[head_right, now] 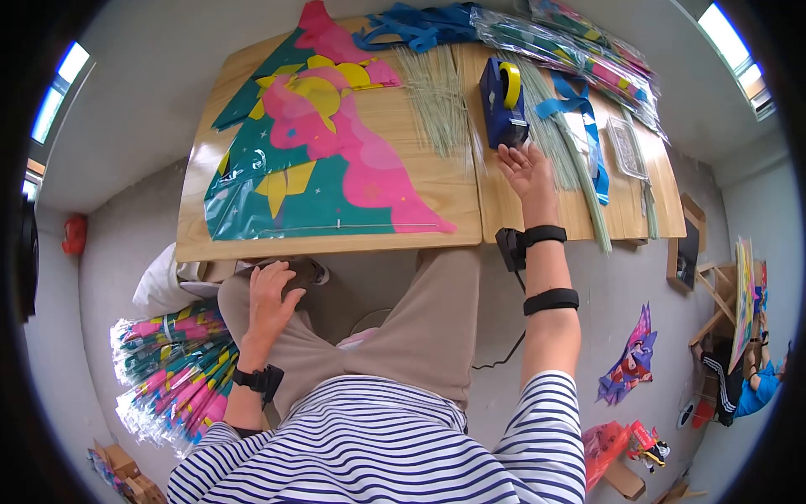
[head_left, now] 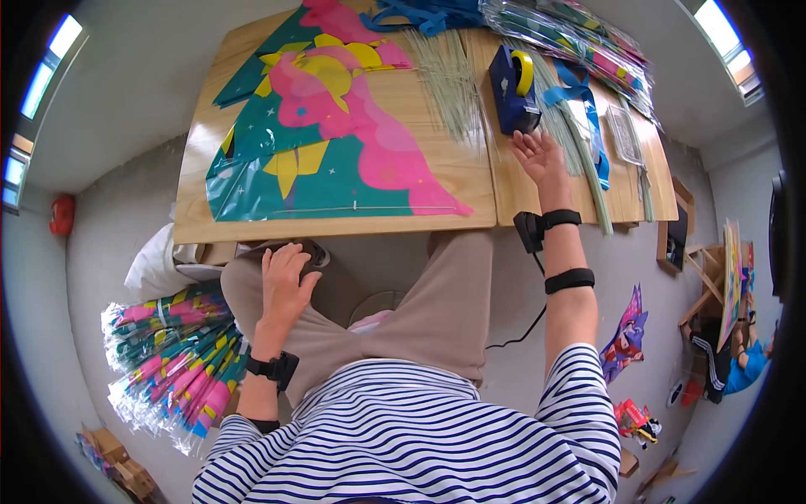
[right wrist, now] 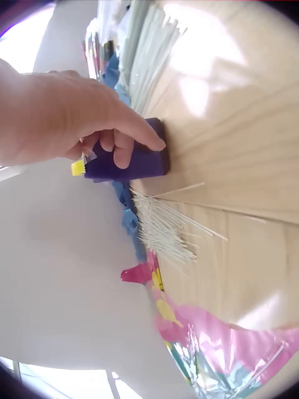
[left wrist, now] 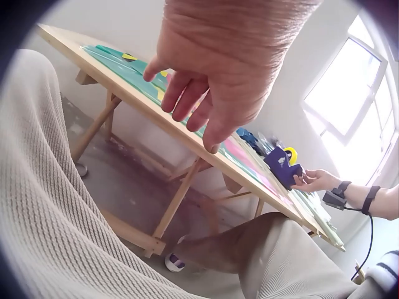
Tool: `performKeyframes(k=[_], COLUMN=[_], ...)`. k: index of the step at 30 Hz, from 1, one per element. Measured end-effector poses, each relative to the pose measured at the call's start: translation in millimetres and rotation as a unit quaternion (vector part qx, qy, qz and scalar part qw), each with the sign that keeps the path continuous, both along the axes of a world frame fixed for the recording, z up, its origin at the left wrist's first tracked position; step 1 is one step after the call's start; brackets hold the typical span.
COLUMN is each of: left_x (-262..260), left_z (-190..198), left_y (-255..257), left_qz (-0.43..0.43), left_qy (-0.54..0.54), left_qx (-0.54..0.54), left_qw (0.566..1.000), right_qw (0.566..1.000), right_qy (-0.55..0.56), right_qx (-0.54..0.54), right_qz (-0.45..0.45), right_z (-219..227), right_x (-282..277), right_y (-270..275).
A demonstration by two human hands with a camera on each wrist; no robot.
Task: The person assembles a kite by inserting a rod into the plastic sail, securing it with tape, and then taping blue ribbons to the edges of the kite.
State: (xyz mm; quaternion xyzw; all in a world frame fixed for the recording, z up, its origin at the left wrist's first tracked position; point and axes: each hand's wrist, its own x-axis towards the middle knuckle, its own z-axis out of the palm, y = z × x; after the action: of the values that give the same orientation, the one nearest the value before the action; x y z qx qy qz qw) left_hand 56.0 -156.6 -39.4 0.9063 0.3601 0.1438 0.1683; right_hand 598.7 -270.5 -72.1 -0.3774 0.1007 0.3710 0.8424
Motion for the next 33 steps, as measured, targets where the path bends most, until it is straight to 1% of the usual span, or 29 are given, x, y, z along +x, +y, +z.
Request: performKeyframes(k=[1,2,4,7,10,13,16,20,22,23,25,26,29,30,31,32,33], left_x=[-2,-4,-4,0,1,2,-1,-3,-1,0,2,2,-1,0,1,3,8], left_z=[0,0,-1,5,3,2,1,1,2,2,4,5,1,2,0,-2,-4], left_y=[-1,-1,1,0,0,-3,-5,-4,-2,-2,-3,-3,-5,-5,-4,-4,-6], left_qz=[0.002,0.002,0.002,-0.001,-0.005,0.000,0.006,0.008,0.011,0.010,0.014,0.018,0.021,0.016,0.003,0.003,0.000], left_qy=[-0.002,0.001,0.003,0.005,-0.006,-0.010,-0.003,0.009,0.007,-0.001,-0.015,-0.020,-0.029,-0.037,-0.035,-0.032,-0.033], left_qx=[-0.001,-0.003,-0.003,-0.007,-0.007,-0.008,-0.015,-0.019,-0.014,-0.012,-0.014,-0.022,-0.010,-0.008,-0.020,-0.021,-0.022], left_qw=[1.000,1.000,1.000,1.000,1.000,1.000,1.000,1.000,1.000,1.000,1.000,0.999,0.999,0.999,0.999,0.999,0.999], right_qw=[0.994,0.995,0.996,0.999,0.995,0.996,0.995,0.991,0.984,0.983,0.981,0.973,0.943,0.917,0.878,0.809,0.778], right_qy=[0.098,0.085,0.057,0.005,0.060,0.071,0.071,0.017,-0.005,-0.031,-0.078,-0.115,-0.224,-0.324,-0.378,-0.477,-0.500], right_qx=[-0.001,-0.018,-0.051,-0.045,-0.064,-0.006,0.014,-0.103,-0.156,-0.160,-0.168,-0.190,-0.243,-0.225,-0.275,-0.250,-0.245], right_qz=[-0.049,-0.047,-0.040,-0.006,-0.041,-0.044,-0.068,-0.078,-0.091,-0.082,-0.052,-0.056,-0.043,0.059,0.105,0.235,0.291], right_z=[-3,-7,2,14,22,12,-1,-6,2,-5,-43,-43,-23,-10,31,54,73], right_x=[0,-2,-15,-18,-16,-8,2,10,13,14,28,21,-5,-2,-34,-45,-68], right_y=[0,-4,-10,-3,17,29,33,35,40,36,19,16,15,15,33,41,55])
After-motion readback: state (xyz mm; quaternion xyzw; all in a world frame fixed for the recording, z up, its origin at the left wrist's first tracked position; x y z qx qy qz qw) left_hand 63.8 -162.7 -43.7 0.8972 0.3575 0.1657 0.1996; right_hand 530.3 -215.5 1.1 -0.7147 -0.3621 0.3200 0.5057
